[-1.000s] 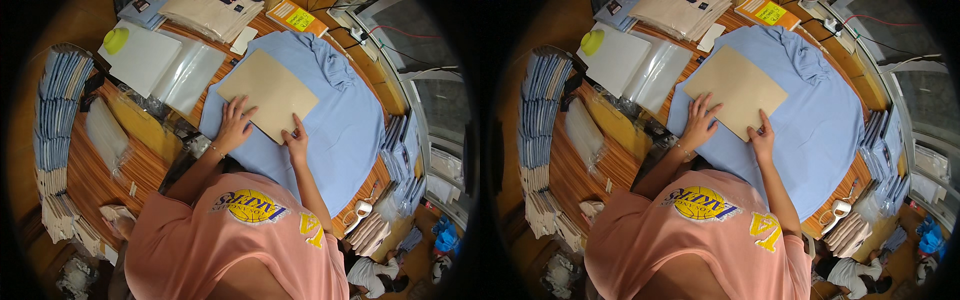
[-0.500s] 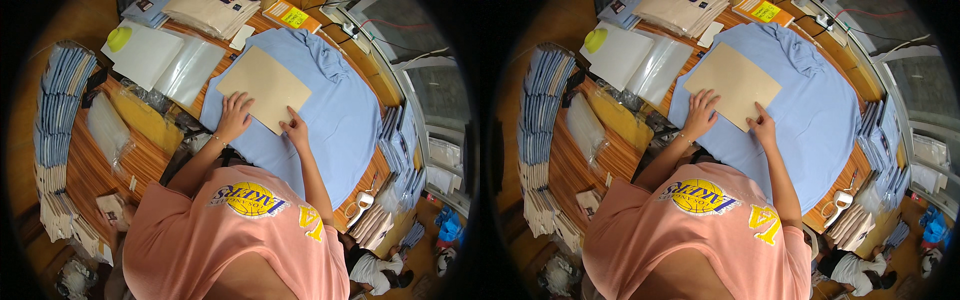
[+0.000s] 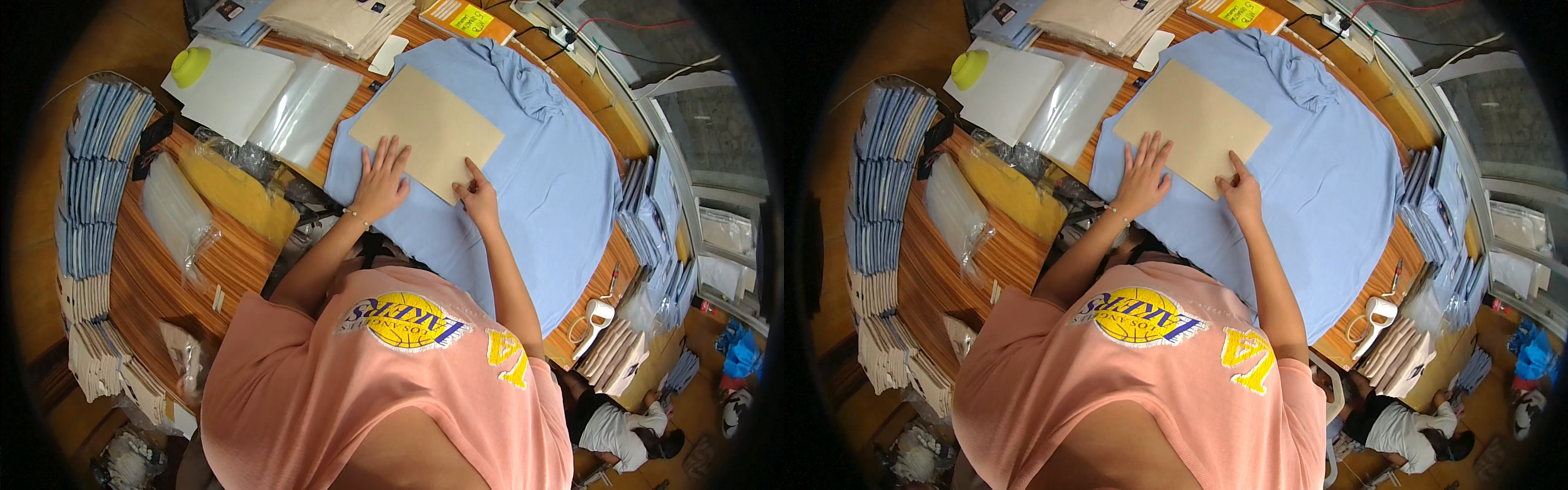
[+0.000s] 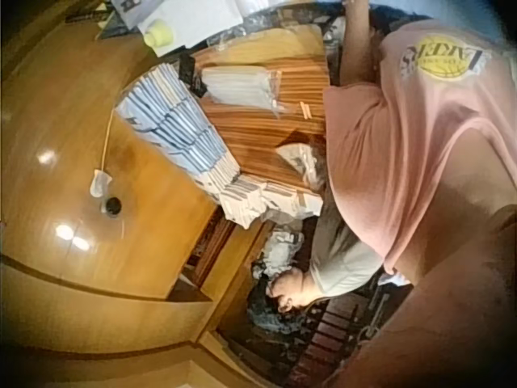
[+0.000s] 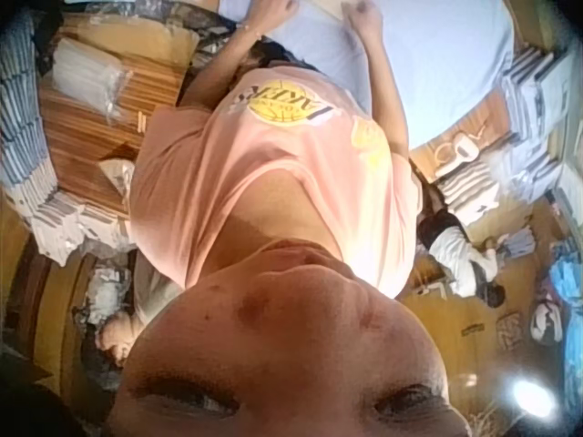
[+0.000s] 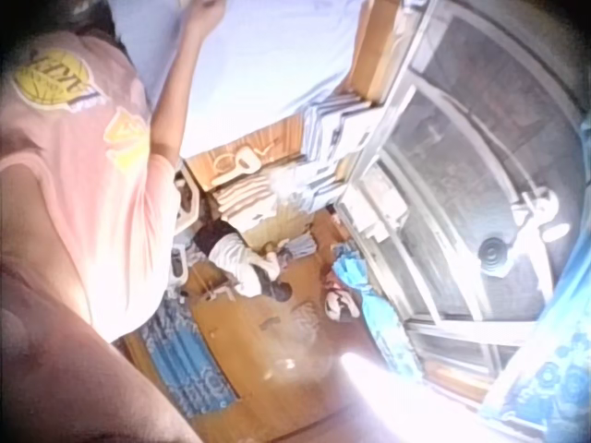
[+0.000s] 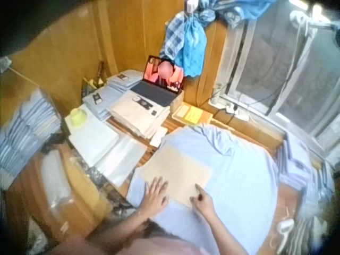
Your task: The person writes in a notebook with a pen, picks up a blue shirt, folds it over a piece of cardboard, attaches a tag, and places the folded shirt into a plastic bag.
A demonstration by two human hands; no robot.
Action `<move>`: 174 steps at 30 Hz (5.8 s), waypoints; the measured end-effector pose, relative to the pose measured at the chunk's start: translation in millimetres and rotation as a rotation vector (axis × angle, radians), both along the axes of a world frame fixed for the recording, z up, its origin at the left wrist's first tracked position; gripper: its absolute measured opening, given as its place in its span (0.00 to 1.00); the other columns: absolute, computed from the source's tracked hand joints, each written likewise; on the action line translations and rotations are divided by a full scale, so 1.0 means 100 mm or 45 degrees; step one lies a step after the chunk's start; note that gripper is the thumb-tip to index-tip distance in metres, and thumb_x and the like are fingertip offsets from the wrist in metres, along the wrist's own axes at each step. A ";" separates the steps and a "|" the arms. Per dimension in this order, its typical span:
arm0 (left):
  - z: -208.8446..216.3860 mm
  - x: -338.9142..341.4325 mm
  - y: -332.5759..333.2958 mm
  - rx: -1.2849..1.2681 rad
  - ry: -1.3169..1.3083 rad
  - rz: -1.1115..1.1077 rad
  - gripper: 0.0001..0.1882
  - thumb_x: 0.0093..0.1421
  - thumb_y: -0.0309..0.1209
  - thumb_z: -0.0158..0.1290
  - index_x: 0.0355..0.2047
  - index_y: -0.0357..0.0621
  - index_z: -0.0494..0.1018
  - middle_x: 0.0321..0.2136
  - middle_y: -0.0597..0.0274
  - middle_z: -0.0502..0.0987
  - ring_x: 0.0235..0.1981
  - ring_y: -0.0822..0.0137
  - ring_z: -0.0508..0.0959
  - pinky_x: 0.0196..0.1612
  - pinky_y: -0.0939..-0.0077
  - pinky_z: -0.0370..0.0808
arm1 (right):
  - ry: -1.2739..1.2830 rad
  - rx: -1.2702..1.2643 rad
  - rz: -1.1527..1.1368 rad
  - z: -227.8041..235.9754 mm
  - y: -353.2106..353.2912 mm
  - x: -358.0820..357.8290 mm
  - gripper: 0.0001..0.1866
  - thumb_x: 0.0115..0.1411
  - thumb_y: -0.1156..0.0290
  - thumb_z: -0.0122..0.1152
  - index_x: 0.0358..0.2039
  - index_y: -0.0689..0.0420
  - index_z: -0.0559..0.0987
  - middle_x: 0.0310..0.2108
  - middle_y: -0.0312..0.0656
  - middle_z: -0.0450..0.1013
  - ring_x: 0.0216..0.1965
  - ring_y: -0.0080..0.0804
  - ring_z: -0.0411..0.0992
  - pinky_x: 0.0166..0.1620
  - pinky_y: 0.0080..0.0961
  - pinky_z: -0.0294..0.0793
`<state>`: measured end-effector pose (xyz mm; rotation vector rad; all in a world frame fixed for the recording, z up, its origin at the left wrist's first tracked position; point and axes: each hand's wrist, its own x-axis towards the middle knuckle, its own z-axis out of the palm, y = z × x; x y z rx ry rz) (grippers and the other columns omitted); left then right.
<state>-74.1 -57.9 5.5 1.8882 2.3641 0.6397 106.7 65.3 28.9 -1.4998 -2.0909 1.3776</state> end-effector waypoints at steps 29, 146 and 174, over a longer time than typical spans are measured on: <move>0.04 0.04 0.01 0.082 -0.051 0.023 0.27 0.50 0.35 0.50 0.50 0.37 0.62 0.56 0.46 0.55 0.61 0.50 0.50 0.59 0.43 0.47 | -0.052 0.211 0.000 0.15 -0.06 0.07 0.30 0.49 0.71 0.59 0.56 0.53 0.66 0.21 0.44 0.68 0.23 0.33 0.66 0.31 0.30 0.69; 0.28 -0.16 -0.15 -0.630 -2.572 0.164 0.25 0.58 0.44 0.51 0.49 0.40 0.64 0.47 0.57 0.70 0.45 0.64 0.72 0.44 0.67 0.70 | 0.770 -0.103 -0.350 1.26 0.09 1.59 0.11 0.56 0.68 0.57 0.39 0.55 0.74 0.38 0.37 0.71 0.37 0.27 0.71 0.38 0.23 0.72; 0.88 0.03 0.16 0.556 -0.919 0.302 0.26 0.57 0.27 0.48 0.55 0.36 0.57 0.55 0.52 0.60 0.57 0.59 0.59 0.59 0.68 0.54 | -0.207 0.635 -0.465 0.30 -0.19 2.90 0.19 0.46 0.77 0.61 0.42 0.59 0.75 0.33 0.45 0.69 0.30 0.36 0.66 0.39 0.27 0.68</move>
